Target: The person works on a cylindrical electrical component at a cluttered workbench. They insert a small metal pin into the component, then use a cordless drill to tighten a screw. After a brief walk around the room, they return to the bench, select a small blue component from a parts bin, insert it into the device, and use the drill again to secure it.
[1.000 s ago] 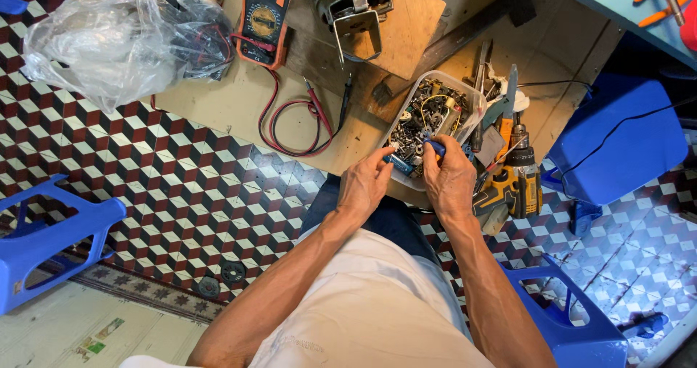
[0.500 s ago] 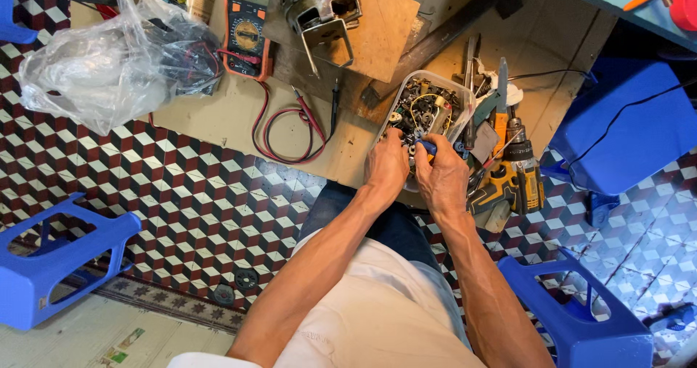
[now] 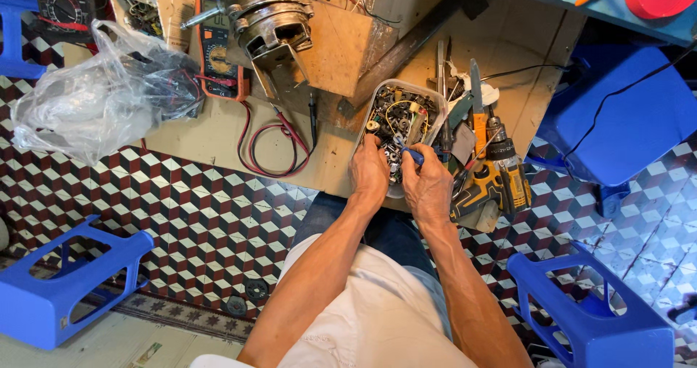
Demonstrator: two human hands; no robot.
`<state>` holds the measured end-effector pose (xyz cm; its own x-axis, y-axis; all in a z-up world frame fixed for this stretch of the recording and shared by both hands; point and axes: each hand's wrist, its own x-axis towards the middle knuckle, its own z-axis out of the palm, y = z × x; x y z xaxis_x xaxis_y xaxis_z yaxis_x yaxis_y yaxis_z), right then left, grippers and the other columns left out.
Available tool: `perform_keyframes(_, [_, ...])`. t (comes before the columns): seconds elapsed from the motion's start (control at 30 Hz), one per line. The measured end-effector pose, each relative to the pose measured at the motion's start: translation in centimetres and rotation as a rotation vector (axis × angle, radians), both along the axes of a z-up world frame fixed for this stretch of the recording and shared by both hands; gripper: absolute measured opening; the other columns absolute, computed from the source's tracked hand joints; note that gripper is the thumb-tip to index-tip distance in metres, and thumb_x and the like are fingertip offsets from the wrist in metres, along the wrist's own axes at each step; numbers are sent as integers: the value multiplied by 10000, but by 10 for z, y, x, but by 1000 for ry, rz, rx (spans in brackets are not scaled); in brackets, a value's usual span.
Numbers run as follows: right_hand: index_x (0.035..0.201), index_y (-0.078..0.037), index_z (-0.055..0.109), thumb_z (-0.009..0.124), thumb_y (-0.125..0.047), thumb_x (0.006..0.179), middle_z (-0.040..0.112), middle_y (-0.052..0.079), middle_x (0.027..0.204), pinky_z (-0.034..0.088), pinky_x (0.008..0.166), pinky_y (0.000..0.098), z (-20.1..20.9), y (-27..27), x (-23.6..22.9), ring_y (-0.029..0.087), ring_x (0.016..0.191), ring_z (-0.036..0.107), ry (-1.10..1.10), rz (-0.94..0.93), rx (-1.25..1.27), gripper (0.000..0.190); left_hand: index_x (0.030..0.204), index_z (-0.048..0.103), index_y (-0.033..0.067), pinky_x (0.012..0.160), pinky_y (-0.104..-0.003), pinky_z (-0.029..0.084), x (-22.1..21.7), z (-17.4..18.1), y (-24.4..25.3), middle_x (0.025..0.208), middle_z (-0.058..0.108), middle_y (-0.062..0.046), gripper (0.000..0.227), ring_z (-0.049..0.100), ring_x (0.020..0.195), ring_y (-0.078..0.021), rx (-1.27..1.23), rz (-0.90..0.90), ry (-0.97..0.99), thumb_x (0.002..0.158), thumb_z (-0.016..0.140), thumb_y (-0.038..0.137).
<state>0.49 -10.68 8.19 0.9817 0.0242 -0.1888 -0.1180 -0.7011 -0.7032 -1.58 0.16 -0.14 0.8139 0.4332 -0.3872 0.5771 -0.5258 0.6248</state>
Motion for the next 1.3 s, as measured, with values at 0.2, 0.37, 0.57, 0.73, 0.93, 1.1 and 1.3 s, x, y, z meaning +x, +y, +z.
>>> perform_keyframes(0.2, [1109,-16,694,690,-196,972,741,208,887,570,681,404,3,-2,-1,311,760,746,24,-2,3,226,1141,660,62,805,-532,536,-1,3,-1,1033,713,-217,224,677,940,-440,53,-16,-32,927,642,123])
perform_keyframes(0.37, [1122,-6,697,683,-198,974,748,198,881,571,666,384,8,0,0,277,738,750,79,-13,20,243,1094,662,46,821,-519,540,3,1,3,1038,717,-207,207,680,961,-426,12,-61,88,919,662,157])
perform_keyframes(0.57, [1130,7,695,677,-198,977,750,186,862,570,655,365,12,-1,0,248,730,749,82,-7,50,256,1020,668,28,798,-523,554,0,-15,-1,929,732,-232,185,705,894,-436,-3,-7,118,908,682,175])
perform_keyframes(0.73, [1122,6,700,681,-201,978,740,179,815,560,655,352,13,-2,0,236,700,736,123,-40,70,253,958,674,22,792,-525,564,-5,-26,-3,870,729,-252,148,715,859,-445,-8,21,97,929,662,167])
perform_keyframes(0.93, [1101,2,704,686,-201,987,690,104,718,518,586,314,23,-2,-4,144,614,644,184,-109,122,234,982,690,31,782,-527,553,-22,-8,4,868,732,-246,175,711,858,-449,-113,77,50,941,650,196])
perform_keyframes(1.1, [1101,-12,698,679,-196,996,673,38,735,486,526,265,35,-3,-6,75,595,608,173,-161,199,212,985,730,57,778,-510,565,-32,18,5,866,734,-239,184,714,847,-436,-161,-5,20,924,671,220])
perform_keyframes(1.3, [1111,-10,714,706,-200,976,695,87,754,510,565,293,26,9,0,112,630,635,116,-10,159,233,1131,726,71,749,-495,559,-43,45,16,810,728,-207,266,720,802,-398,-230,-103,40,912,685,218])
